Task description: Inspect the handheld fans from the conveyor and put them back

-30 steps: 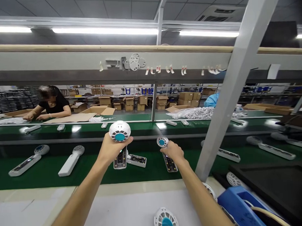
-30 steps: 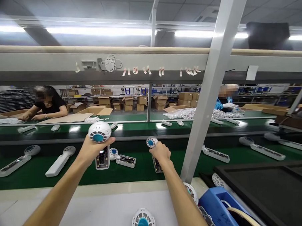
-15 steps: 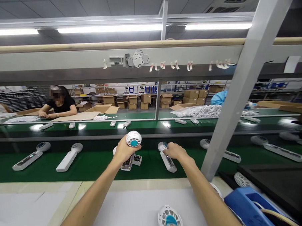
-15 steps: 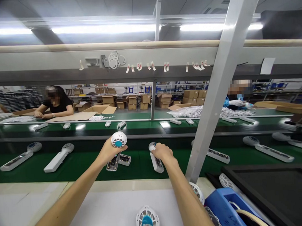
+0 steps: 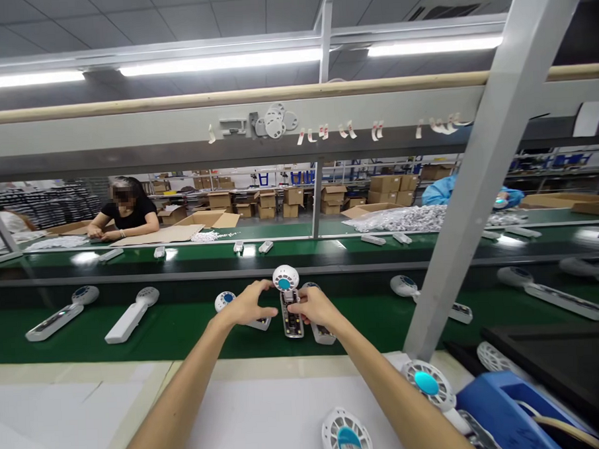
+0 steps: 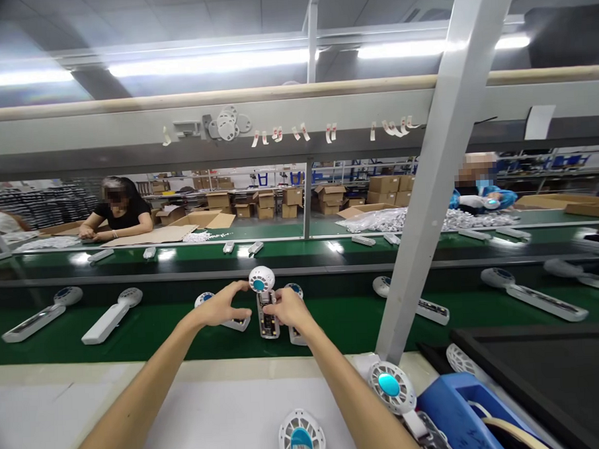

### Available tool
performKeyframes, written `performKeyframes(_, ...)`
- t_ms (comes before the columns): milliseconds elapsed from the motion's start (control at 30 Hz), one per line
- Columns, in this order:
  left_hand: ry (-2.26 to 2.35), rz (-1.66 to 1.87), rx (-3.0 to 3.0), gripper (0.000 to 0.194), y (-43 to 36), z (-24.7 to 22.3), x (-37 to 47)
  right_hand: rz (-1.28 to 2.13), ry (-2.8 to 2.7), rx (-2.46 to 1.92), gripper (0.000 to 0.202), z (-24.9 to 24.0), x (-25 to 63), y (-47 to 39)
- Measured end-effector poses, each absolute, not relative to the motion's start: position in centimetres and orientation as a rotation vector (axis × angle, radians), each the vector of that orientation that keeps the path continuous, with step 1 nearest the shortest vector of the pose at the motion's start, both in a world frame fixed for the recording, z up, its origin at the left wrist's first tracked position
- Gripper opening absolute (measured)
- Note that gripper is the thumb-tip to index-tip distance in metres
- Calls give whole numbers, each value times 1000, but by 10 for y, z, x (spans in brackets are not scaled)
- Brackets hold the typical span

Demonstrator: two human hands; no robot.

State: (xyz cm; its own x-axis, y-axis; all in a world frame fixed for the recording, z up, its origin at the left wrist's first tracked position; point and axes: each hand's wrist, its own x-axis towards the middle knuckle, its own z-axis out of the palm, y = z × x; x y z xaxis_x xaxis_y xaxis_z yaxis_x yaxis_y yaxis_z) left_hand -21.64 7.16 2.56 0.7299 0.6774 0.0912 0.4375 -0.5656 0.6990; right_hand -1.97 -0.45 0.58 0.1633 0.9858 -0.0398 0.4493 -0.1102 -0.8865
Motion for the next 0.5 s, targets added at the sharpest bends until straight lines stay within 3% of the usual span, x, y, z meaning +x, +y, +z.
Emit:
performKeyframes(133,1111,241,2394,62,84,6,-223,882,-1271,-1750,16,1,-12,-2)
performKeyframes(233,1309,349,2438,44,87,10,-228,943,-1256,-1743,20,0,-21,-3)
performKeyframes(300,1453,577,2416,33,90,26,-238,1021,-1265,-1733,18,-1,-35,1)
performKeyframes(400,1617,1035,2276,44,91,59,-257,1159,-1294,-1729,12,-4,-64,18)
performKeyframes(500,1423,1724,1929,45,84,86,-268,1291,-1361,-1758,12,-7,-98,45)
